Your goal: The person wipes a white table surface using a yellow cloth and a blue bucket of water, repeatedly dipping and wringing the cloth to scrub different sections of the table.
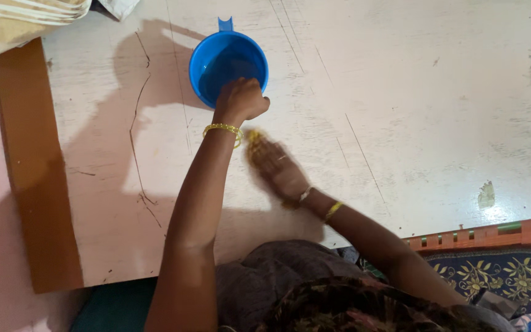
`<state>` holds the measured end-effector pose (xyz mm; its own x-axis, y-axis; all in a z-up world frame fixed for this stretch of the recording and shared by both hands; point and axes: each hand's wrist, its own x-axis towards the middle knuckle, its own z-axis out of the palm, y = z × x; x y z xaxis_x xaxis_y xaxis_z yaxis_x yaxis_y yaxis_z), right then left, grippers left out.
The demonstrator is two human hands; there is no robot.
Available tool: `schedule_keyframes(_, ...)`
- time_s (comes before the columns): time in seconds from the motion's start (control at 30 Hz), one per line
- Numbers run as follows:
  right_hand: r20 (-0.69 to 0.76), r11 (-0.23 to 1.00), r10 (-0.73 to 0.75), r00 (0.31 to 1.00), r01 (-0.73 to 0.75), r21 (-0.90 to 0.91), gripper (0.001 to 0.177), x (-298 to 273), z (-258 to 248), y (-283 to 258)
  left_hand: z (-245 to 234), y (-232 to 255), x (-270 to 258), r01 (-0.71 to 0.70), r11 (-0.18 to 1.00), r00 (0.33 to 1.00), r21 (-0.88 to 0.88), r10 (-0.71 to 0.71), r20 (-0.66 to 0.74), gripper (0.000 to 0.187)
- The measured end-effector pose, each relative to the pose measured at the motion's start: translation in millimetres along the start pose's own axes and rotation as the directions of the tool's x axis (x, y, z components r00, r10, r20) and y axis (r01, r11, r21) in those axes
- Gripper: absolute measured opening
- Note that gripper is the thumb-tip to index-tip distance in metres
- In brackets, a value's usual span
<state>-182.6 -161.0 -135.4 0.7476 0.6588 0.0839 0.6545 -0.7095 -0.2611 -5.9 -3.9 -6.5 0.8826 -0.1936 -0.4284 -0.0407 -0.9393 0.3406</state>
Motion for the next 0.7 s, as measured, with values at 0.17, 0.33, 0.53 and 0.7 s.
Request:
schedule_keyframes(0.17, 0.052, 0.953, -0.234, 0.971, 0.218, 0.212, 0.065, 24, -26, -53, -3, 2, -3, -0.011, 1.0, 1.0, 0.0, 0.011, -0.023, 0.041)
schedule_keyframes(0.33, -0.011, 0.971, -0.095, 0.995, 0.095, 0.217, 0.076, 9, -12, 22, -6, 3, -5, 0.002, 1.0, 1.0, 0.0, -0.002, 0.007, 0.042)
schedule_keyframes(0.53, -0.081, 0.859, 0.502, 0.861, -0.507, -0.071, 0.062, -32, -30, 214, 0, 0, -2, -0.034, 0.999, 0.999, 0.0, 0.034, -0.022, 0.039)
schedule_keyframes(0.7, -0.113, 0.59, 0.802, 0.586, -0.807, 0.001, 0.06, -24, -50, 279, -4, 2, -5, -0.044, 0.999, 0.999, 0.01, 0.044, -0.002, 0.038)
